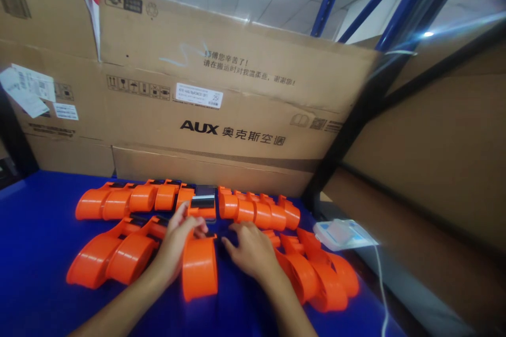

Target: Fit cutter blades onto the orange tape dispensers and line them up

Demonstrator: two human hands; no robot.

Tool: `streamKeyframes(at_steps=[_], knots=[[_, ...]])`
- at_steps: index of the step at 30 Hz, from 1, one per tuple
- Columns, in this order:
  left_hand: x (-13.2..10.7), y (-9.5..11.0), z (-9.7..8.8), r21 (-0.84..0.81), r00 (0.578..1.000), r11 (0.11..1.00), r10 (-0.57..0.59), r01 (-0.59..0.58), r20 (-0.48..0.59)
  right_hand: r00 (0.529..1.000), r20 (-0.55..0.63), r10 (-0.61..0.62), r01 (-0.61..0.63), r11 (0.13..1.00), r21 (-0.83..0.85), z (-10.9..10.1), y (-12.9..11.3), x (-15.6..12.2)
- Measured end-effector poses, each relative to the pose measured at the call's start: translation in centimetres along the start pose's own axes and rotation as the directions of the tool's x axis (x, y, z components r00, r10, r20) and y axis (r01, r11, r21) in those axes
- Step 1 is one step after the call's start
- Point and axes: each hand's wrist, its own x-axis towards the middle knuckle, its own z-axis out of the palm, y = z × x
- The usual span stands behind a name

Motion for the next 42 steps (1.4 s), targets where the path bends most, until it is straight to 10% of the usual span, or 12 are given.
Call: streamKeyframes(at_steps=[15, 22, 32, 42], knots=[[0.1, -0.7, -0.4, 0.091, 0.995, 0.994, 0.045, -0.054, 0.092, 0.996, -0.037, -0.087, 0.093, 0.973, 0.213, -0.3, -0.1, 0.2], [-0.1, -0.7, -0.2, 0.183, 0.989, 0.980, 0.046, -0.071, 0.140, 0.969, -0.247, -0.014, 0.201, 0.624, 0.755, -0.1, -0.9, 0.5], [-0.2, -0.5, -0.2, 0.277, 0.971, 0.946, 0.113, -0.169, 0.208, 0.950, -0.292, 0.113, 0.237, 0.347, 0.907, -0.5, -1.6, 0.2], [0.2, -1.0, -0.4, 0.272, 0.977, 0.947, 0.123, -0.168, 0.173, 0.944, -0.329, 0.020, 0.283, 0.459, 0.842, 1.0, -2.0, 0.0]])
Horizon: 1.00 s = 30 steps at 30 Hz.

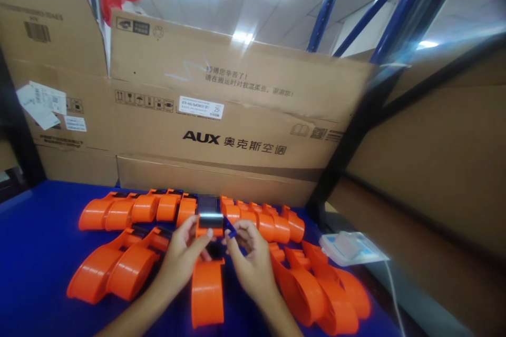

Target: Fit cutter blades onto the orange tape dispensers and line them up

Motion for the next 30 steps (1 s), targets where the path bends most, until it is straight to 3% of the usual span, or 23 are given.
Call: streamKeyframes(at_steps=[6, 13, 26, 30], knots=[[-0.1, 0.1, 0.0, 0.028, 1.000, 1.000, 0.003, -0.004, 0.025, 0.991, -0.010, -0.136, 0.131, 0.965, -0.226, -0.2, -0.2, -0.3], [-0.4, 0.3, 0.1, 0.006, 0.999, 1.000, 0.013, -0.013, 0.047, 0.973, 0.032, -0.227, 0.225, 0.922, -0.314, -0.5, -0.7, -0.2], [-0.5, 0.2, 0.2, -0.039, 0.998, 0.999, -0.011, 0.013, 0.068, 0.973, 0.147, -0.176, 0.208, 0.947, -0.246, -0.9, -1.1, -0.4], [-0.4, 0.2, 0.2, -0.106, 0.996, 0.992, -0.065, 0.071, 0.060, 0.984, 0.036, -0.173, 0.176, 0.979, -0.102, -1.1, -1.1, -0.3]])
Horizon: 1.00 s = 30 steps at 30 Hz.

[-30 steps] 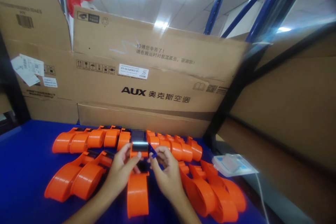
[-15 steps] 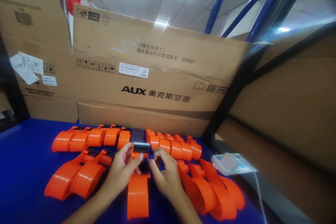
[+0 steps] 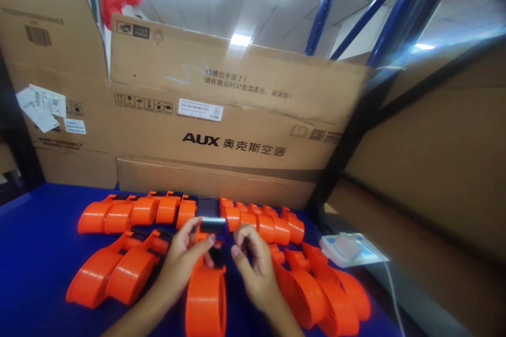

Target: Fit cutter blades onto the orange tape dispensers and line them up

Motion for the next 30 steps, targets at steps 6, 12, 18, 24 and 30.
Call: streamKeyframes(at_steps=[6, 12, 18, 24, 30], knots=[[-0.6, 0.4, 0.5, -0.049, 0.996, 0.997, -0.049, 0.053, 0.068, 0.962, 0.110, 0.249, -0.271, 0.909, 0.316, 0.3, -0.6, 0.7], [-1.1, 1.1, 1.0, -0.088, 0.984, 0.996, 0.007, 0.009, 0.180, 0.946, 0.199, 0.257, -0.320, 0.843, 0.433, 0.2, -0.9, 0.5], [-1.6, 1.7, 1.1, -0.087, 0.956, 0.992, -0.064, 0.093, 0.286, 0.974, 0.021, 0.227, -0.216, 0.893, 0.394, 1.0, -0.1, 0.6], [-1.0, 1.4, 0.9, 0.015, 0.989, 0.998, -0.061, 0.059, 0.136, 0.987, 0.022, 0.162, -0.161, 0.947, 0.277, 1.8, -0.1, 0.4], [-0.1, 1.6, -0.2, -0.181, 0.998, 0.981, -0.067, 0.068, 0.014, 0.985, 0.140, 0.097, -0.089, 0.994, -0.061, -0.7, -0.2, 1.0]])
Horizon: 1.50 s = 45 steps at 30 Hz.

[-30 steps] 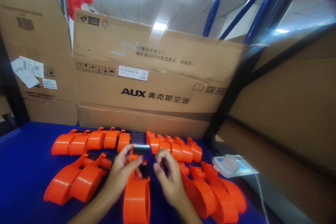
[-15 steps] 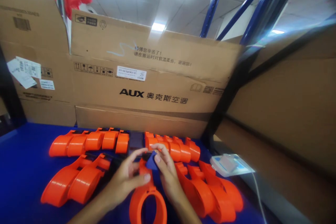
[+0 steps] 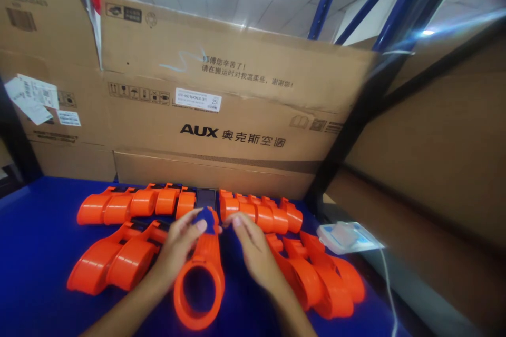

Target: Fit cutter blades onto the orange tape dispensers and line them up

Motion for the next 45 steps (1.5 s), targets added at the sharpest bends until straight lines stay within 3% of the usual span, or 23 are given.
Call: streamKeyframes(at_steps=[2, 5, 8, 12, 17, 21, 26, 32, 35, 39, 42, 45], knots=[[0.2, 0.4, -0.1, -0.107, 0.998, 0.994, -0.034, 0.029, -0.049, 0.992, 0.128, -0.019, 0.056, 0.956, -0.287, -1.1, 0.2, -0.1], [0.1, 0.8, 0.1, -0.193, 0.993, 0.978, -0.095, 0.081, -0.064, 0.955, 0.296, 0.026, 0.121, 0.876, -0.467, -2.0, 0.5, -0.5], [-0.1, 1.0, 0.3, -0.217, 0.991, 0.970, -0.123, 0.110, -0.047, 0.922, 0.376, 0.095, 0.130, 0.837, -0.532, -2.0, 0.6, -1.0], [-0.2, 1.0, 0.5, -0.190, 0.991, 0.975, -0.123, 0.112, -0.047, 0.902, 0.395, 0.176, 0.100, 0.804, -0.587, -1.6, 0.6, -1.4], [-0.3, 1.3, 1.0, -0.159, 0.989, 0.982, -0.113, 0.097, -0.092, 0.905, 0.390, 0.170, 0.095, 0.813, -0.575, -1.4, 0.8, -1.4], [-0.3, 1.2, 1.0, -0.182, 0.990, 0.979, -0.113, 0.095, -0.090, 0.941, 0.324, 0.095, 0.072, 0.881, -0.467, -1.6, 1.1, -1.1], [0.0, 0.2, 0.4, -0.196, 0.998, 0.979, -0.065, 0.061, -0.017, 0.979, 0.168, 0.117, -0.094, 0.986, -0.139, -1.7, 1.3, -0.3], [-0.9, 0.3, 1.0, -0.133, 0.991, 0.990, -0.038, 0.055, 0.127, 0.965, -0.069, 0.254, -0.232, 0.946, 0.228, -0.6, 0.9, 0.2], [-1.4, 0.7, 1.5, -0.143, 0.988, 0.986, -0.059, 0.080, 0.141, 0.953, -0.097, 0.286, -0.236, 0.906, 0.351, 0.0, 0.5, 0.1], [-0.9, 0.7, 1.3, -0.226, 0.995, 0.970, -0.071, 0.084, 0.067, 0.968, -0.120, 0.222, -0.156, 0.900, 0.408, 0.1, 0.5, -0.1], [-0.1, 0.5, 0.7, -0.274, 0.990, 0.951, -0.135, 0.140, 0.035, 0.968, -0.043, 0.248, -0.196, 0.851, 0.487, 0.2, 0.8, -0.2], [0.3, 0.2, 0.3, -0.272, 0.995, 0.959, -0.097, 0.085, -0.033, 0.962, 0.041, 0.269, -0.252, 0.824, 0.507, 0.6, 0.7, -0.4]])
